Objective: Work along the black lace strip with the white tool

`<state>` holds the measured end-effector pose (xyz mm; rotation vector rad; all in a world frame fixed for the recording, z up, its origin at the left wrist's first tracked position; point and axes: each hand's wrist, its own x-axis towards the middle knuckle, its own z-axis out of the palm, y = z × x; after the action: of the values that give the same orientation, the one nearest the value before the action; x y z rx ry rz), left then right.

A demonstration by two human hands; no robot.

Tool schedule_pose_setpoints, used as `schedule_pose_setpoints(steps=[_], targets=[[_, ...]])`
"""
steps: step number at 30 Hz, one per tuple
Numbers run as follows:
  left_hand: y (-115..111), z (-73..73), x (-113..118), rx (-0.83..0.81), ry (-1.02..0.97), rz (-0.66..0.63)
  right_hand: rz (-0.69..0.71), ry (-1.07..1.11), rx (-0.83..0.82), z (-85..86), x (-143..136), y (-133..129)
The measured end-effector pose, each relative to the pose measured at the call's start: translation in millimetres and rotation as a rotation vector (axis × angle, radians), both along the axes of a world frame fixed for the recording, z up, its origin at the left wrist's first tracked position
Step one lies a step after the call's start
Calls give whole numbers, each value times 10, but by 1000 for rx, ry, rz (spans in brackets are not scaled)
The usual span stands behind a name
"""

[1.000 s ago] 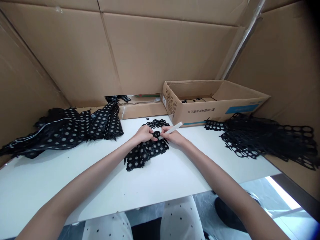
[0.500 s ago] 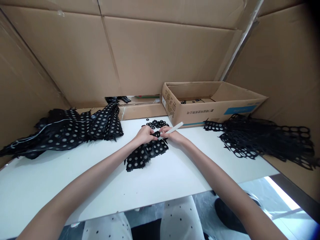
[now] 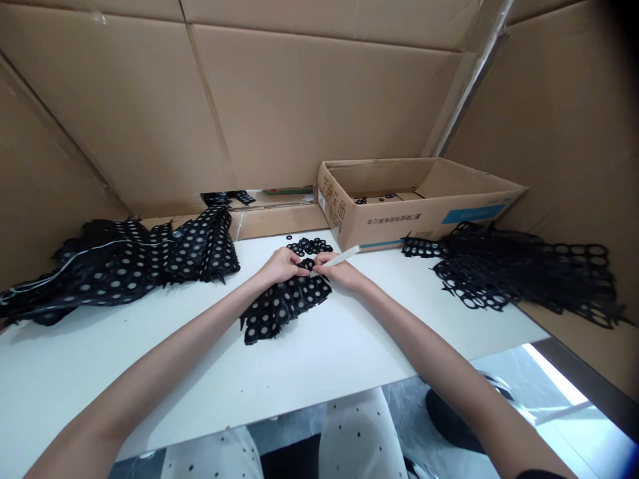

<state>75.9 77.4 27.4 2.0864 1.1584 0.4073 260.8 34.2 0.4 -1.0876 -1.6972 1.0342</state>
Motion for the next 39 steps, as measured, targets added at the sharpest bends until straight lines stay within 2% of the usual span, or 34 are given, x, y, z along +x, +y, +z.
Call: schedule_pose_setpoints(steps=[3,6,12,16,19,22,26,29,39], targets=[[111,-34,-58,-44,51,-65,-13,58,-97,1,7,0],[142,-39,-82,-59,51,-99,-9,98,-113,14,30,16],[95,-25,-60,-32,-3,-116,-26,62,-99,10,46,37],[109,-31,-53,30,57,-82,-55,94,-131,-26,25,42],[141,-22,-71,27,141,-79,-140,182,-140,0,60,64],[148,17,-93,30,209,-127,-245,260,-104,102,141,71],[84,76,-92,195,276,-213,-164,158,-121,227,169,4],[36,91,-79,286,338,-225,-108,84,-156,232,119,-50],[74,52,-88,260,327,-263,-88,11,-88,196,109,-30]])
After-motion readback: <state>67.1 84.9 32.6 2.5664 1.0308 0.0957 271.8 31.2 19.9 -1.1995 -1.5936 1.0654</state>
